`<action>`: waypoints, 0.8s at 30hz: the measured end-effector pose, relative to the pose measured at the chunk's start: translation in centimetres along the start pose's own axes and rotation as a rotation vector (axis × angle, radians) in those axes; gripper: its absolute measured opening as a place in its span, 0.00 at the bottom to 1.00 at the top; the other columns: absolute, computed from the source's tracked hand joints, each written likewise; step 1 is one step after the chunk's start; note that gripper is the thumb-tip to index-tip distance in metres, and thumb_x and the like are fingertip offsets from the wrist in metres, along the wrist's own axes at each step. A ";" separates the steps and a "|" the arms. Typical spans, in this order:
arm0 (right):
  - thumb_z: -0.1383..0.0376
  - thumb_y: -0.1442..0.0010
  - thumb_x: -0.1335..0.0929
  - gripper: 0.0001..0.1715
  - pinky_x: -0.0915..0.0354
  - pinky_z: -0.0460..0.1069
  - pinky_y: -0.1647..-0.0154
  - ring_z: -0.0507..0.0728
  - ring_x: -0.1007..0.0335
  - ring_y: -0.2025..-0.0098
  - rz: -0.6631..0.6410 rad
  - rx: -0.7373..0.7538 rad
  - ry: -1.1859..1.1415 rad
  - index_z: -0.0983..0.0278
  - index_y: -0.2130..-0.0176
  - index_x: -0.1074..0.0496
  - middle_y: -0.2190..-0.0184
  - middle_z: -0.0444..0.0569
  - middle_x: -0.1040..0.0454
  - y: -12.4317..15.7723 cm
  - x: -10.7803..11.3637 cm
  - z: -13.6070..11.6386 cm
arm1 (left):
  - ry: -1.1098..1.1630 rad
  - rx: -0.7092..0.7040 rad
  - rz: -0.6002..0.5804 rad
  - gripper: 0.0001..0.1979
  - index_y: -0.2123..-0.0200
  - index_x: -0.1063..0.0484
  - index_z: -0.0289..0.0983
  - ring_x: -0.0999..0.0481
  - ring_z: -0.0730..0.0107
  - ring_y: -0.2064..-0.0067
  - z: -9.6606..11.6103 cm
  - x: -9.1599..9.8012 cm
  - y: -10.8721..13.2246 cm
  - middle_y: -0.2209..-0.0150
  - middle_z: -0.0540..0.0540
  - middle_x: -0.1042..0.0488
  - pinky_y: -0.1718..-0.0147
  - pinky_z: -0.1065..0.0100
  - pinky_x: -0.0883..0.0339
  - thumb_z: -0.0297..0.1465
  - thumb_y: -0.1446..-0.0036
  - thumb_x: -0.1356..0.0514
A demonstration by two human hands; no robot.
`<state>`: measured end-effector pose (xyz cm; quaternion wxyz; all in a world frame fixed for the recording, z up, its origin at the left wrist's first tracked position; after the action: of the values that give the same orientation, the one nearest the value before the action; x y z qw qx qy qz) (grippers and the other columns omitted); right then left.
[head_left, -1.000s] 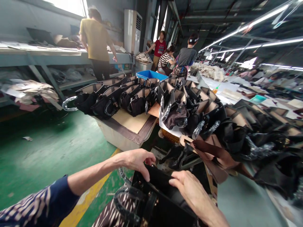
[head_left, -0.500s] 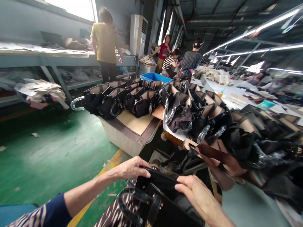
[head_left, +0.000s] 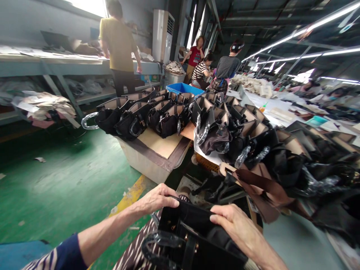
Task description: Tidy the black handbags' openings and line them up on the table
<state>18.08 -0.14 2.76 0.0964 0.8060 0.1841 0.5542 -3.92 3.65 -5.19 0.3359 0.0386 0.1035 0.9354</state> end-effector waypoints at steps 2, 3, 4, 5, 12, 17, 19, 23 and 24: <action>0.60 0.45 0.40 0.15 0.48 0.46 0.68 0.53 0.37 0.69 0.010 0.008 0.006 0.61 0.80 0.37 0.77 0.40 0.31 0.1 0.1 -0.1 | 0.004 -0.002 -0.017 0.15 0.75 0.28 0.31 0.43 0.76 0.76 -0.1 -0.1 -0.1 0.81 0.53 0.41 0.78 0.75 0.50 0.40 0.54 0.41; 0.60 0.45 0.40 0.15 0.48 0.46 0.68 0.53 0.37 0.69 0.012 0.011 0.004 0.61 0.80 0.38 0.78 0.40 0.31 0.1 0.1 -0.1 | -0.002 0.002 -0.032 0.15 0.74 0.28 0.31 0.43 0.76 0.76 -0.1 -0.1 -0.2 0.81 0.53 0.41 0.77 0.75 0.49 0.39 0.54 0.42; 0.61 0.45 0.40 0.15 0.49 0.46 0.68 0.53 0.37 0.69 0.008 0.015 -0.003 0.61 0.80 0.38 0.78 0.40 0.31 0.2 0.1 -0.2 | -0.015 0.008 -0.046 0.14 0.73 0.27 0.31 0.42 0.76 0.75 -0.1 -0.1 -0.4 0.80 0.53 0.39 0.76 0.76 0.48 0.38 0.53 0.42; 0.61 0.46 0.40 0.15 0.49 0.46 0.68 0.53 0.38 0.69 0.000 0.016 -0.011 0.62 0.81 0.39 0.78 0.40 0.32 0.2 0.0 -0.2 | -0.044 0.009 -0.051 0.14 0.72 0.27 0.31 0.40 0.76 0.75 0.1 0.0 -0.5 0.79 0.53 0.37 0.75 0.76 0.47 0.37 0.53 0.43; 0.62 0.47 0.39 0.15 0.50 0.45 0.70 0.51 0.39 0.70 -0.019 0.048 -0.045 0.63 0.82 0.41 0.81 0.39 0.37 0.2 -0.4 -0.7 | -0.562 -0.155 0.014 0.19 0.63 0.27 0.37 0.30 0.71 0.63 3.9 -1.3 -0.6 0.65 0.50 0.26 0.61 0.73 0.40 0.22 0.57 0.52; 0.62 0.47 0.39 0.15 0.49 0.45 0.69 0.50 0.38 0.70 0.011 0.092 -0.052 0.62 0.82 0.41 0.80 0.38 0.37 0.4 -0.4 -0.8 | -0.797 -0.159 -0.037 0.23 0.63 0.27 0.39 0.29 0.67 0.60 4.3 -3.2 -1.4 0.63 0.48 0.25 0.60 0.71 0.38 0.20 0.62 0.53; 0.63 0.47 0.39 0.15 0.50 0.45 0.70 0.50 0.39 0.70 0.005 0.113 -0.073 0.63 0.83 0.43 0.81 0.38 0.39 0.6 -0.4 -0.8 | -0.821 -0.168 -0.031 0.23 0.64 0.27 0.39 0.30 0.67 0.60 4.0 -3.6 -1.6 0.63 0.48 0.25 0.60 0.71 0.39 0.20 0.62 0.53; 0.64 0.48 0.39 0.16 0.51 0.45 0.70 0.50 0.39 0.71 -0.020 0.140 -0.136 0.63 0.83 0.47 0.81 0.37 0.41 0.5 -0.5 -0.6 | -0.770 -0.254 -0.049 0.19 0.64 0.26 0.39 0.30 0.71 0.61 3.9 -3.5 -1.6 0.65 0.50 0.26 0.62 0.74 0.40 0.20 0.57 0.51; 0.64 0.48 0.39 0.16 0.51 0.45 0.70 0.50 0.40 0.71 -0.026 0.152 -0.145 0.63 0.83 0.48 0.82 0.37 0.42 0.4 -0.5 -0.6 | -0.755 -0.277 -0.056 0.16 0.64 0.26 0.39 0.30 0.71 0.61 3.9 -3.5 -1.6 0.65 0.50 0.26 0.62 0.75 0.40 0.22 0.54 0.50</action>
<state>17.40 -0.78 2.71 0.0552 0.8465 0.2287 0.4776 0.29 3.30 -1.72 0.3779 0.3308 -0.1533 0.8510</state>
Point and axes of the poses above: each hand's wrist, its own y-axis away from the middle knuckle, its own x-axis out of the back of the hand, z = x × y, the point moved 3 cm from there along -y, towards the middle knuckle
